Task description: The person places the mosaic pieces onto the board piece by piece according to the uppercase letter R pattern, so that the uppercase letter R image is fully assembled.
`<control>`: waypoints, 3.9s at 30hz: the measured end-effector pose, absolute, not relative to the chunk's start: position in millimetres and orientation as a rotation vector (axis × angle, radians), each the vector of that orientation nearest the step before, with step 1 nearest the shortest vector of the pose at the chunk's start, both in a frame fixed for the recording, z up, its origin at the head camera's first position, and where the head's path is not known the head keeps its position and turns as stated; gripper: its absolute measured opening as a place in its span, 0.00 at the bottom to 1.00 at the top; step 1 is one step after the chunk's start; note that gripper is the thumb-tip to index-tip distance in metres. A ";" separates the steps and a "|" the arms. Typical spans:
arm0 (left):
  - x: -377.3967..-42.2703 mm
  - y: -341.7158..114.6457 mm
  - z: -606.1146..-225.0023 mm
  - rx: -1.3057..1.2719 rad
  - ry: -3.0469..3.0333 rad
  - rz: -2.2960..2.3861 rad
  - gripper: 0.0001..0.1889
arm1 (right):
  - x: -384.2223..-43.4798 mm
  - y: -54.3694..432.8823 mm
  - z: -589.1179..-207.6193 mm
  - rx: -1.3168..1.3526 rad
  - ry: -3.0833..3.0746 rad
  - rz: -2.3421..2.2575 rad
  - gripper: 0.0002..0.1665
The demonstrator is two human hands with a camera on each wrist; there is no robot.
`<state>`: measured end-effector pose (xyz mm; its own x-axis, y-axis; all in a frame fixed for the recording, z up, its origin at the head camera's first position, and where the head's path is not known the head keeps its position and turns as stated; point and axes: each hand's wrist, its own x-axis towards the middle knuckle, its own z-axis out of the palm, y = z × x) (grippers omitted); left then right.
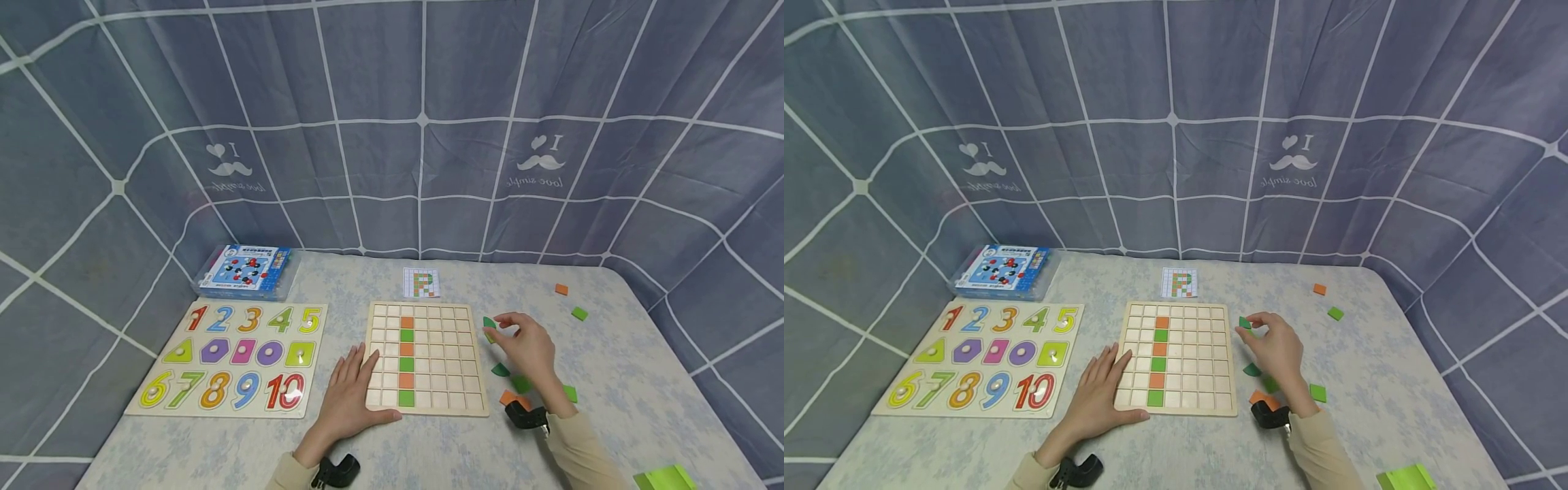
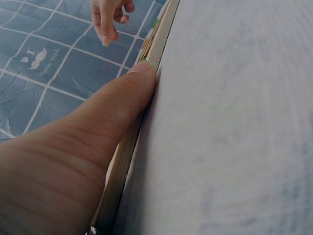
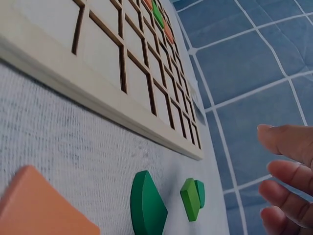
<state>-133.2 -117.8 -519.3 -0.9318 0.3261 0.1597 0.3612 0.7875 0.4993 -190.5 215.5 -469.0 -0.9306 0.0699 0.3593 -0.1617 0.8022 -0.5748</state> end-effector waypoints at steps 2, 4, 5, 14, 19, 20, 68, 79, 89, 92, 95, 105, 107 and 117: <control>-133.1 -117.8 -519.1 -0.560 -2.909 -0.829 0.59 | -190.8 217.0 -468.4 0.040 -2.643 0.889 0.21; -133.0 -117.9 -518.9 -0.560 -2.909 -0.828 0.59 | -191.0 218.3 -468.0 0.013 -2.660 0.898 0.21; -133.0 -117.9 -518.8 -0.561 -2.909 -0.827 0.59 | -191.0 218.9 -467.7 -0.002 -2.671 0.905 0.22; -133.2 -118.1 -517.4 -0.572 -2.897 -0.842 0.58 | -192.8 223.7 -468.5 -0.084 -2.776 0.922 0.23; -132.9 -117.9 -517.1 -0.572 -2.901 -0.848 0.58 | -195.0 224.7 -470.6 -0.094 -2.816 0.933 0.22; -132.8 -117.8 -517.0 -0.572 -2.900 -0.849 0.58 | -195.6 225.0 -471.3 -0.097 -2.824 0.934 0.22; -133.1 -118.6 -519.4 -0.579 -2.891 -0.835 0.59 | -205.9 224.5 -474.4 -0.219 -3.033 0.965 0.15; -132.4 -118.9 -519.1 -0.578 -2.897 -0.827 0.59 | -209.0 213.0 -476.9 -0.073 -2.811 1.117 0.11; -131.9 -118.8 -518.1 -0.578 -2.892 -0.834 0.59 | -230.0 177.1 -475.7 0.115 -2.770 1.293 0.11; -132.1 -118.6 -518.3 -0.581 -2.894 -0.832 0.59 | -234.9 165.6 -475.8 0.174 -2.781 1.281 0.09; -132.4 -118.3 -518.7 -0.583 -2.901 -0.816 0.59 | -239.6 155.2 -476.1 0.232 -2.799 1.279 0.07; -133.2 -118.0 -519.7 -0.582 -2.898 -0.813 0.59 | -254.9 132.7 -480.9 0.382 -2.861 1.236 0.04; -133.4 -117.8 -519.7 -0.581 -2.902 -0.814 0.59 | -256.9 130.3 -482.1 0.392 -2.872 1.236 0.04; -132.4 -117.5 -517.6 -0.570 -2.908 -0.825 0.59 | -261.0 123.8 -478.6 0.415 -2.933 1.182 0.03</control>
